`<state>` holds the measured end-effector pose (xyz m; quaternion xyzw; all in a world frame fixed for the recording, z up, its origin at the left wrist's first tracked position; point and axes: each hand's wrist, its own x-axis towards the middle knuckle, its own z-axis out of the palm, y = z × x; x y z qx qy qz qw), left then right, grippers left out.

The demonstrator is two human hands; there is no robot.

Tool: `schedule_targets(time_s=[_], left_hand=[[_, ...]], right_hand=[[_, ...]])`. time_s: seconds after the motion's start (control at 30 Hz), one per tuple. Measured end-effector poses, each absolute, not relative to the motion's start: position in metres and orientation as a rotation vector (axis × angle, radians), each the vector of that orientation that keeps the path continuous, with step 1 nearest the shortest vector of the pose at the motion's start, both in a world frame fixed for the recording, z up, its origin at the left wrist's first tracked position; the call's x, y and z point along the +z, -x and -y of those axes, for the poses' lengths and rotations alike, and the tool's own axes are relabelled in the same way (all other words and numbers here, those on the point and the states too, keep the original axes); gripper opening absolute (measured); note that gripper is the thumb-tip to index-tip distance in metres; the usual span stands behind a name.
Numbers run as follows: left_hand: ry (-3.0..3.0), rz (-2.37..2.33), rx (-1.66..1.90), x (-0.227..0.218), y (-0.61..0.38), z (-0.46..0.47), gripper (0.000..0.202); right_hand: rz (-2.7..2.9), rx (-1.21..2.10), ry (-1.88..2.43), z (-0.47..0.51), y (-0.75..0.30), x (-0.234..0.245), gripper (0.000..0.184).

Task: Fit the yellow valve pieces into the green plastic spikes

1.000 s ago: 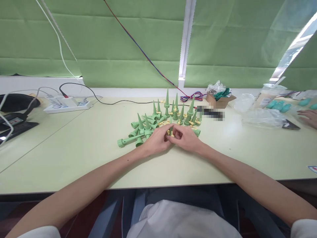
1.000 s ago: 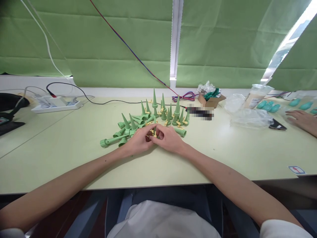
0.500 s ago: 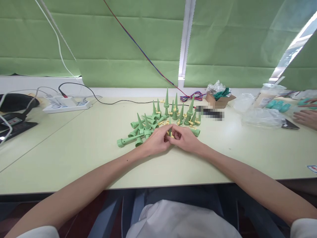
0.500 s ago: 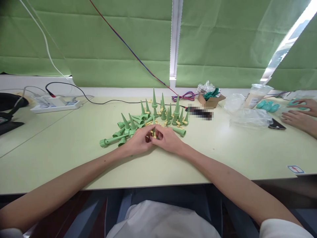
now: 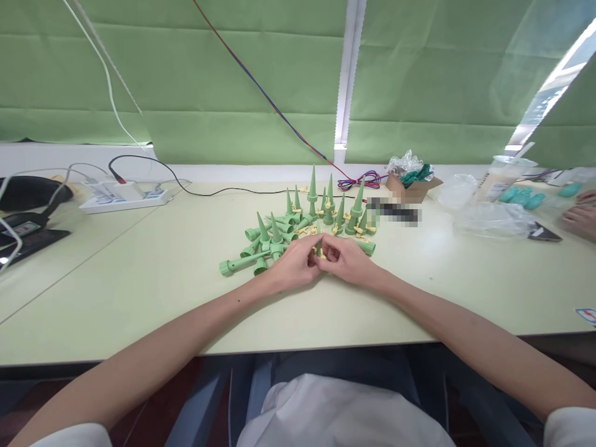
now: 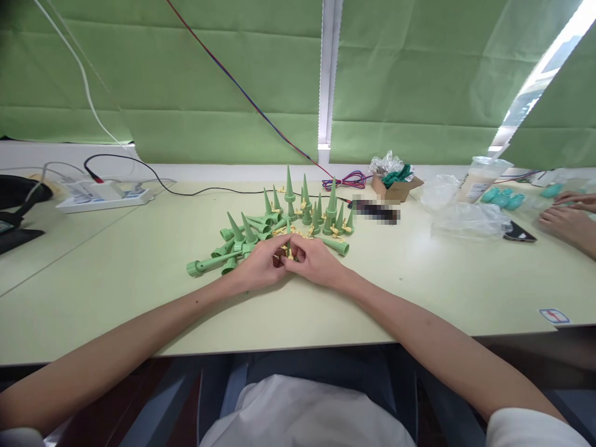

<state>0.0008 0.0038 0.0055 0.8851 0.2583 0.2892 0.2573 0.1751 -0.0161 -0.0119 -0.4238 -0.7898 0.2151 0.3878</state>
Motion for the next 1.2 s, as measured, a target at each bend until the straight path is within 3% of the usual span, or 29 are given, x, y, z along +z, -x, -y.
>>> schedule_targets(time_s=[0.8,1.07,1.2], left_hand=[[-2.392,-0.722,0.786,0.0084,-0.0020,-0.0018,0.031],[-2.411,-0.840,0.804,0.0037,-0.0010,-0.0046,0.054],[-2.425,-0.848,0.798,0.0012,-0.0002,-0.0065,0.056]], right_hand=[[2.003,0.531,1.116,0.0147,-0.1749,-0.0111,0.025],[1.963,0.478,1.146,0.0140,-0.1756,-0.0115,0.032],[1.956,0.472,1.143,0.0146,-0.1756,-0.0105,0.034]])
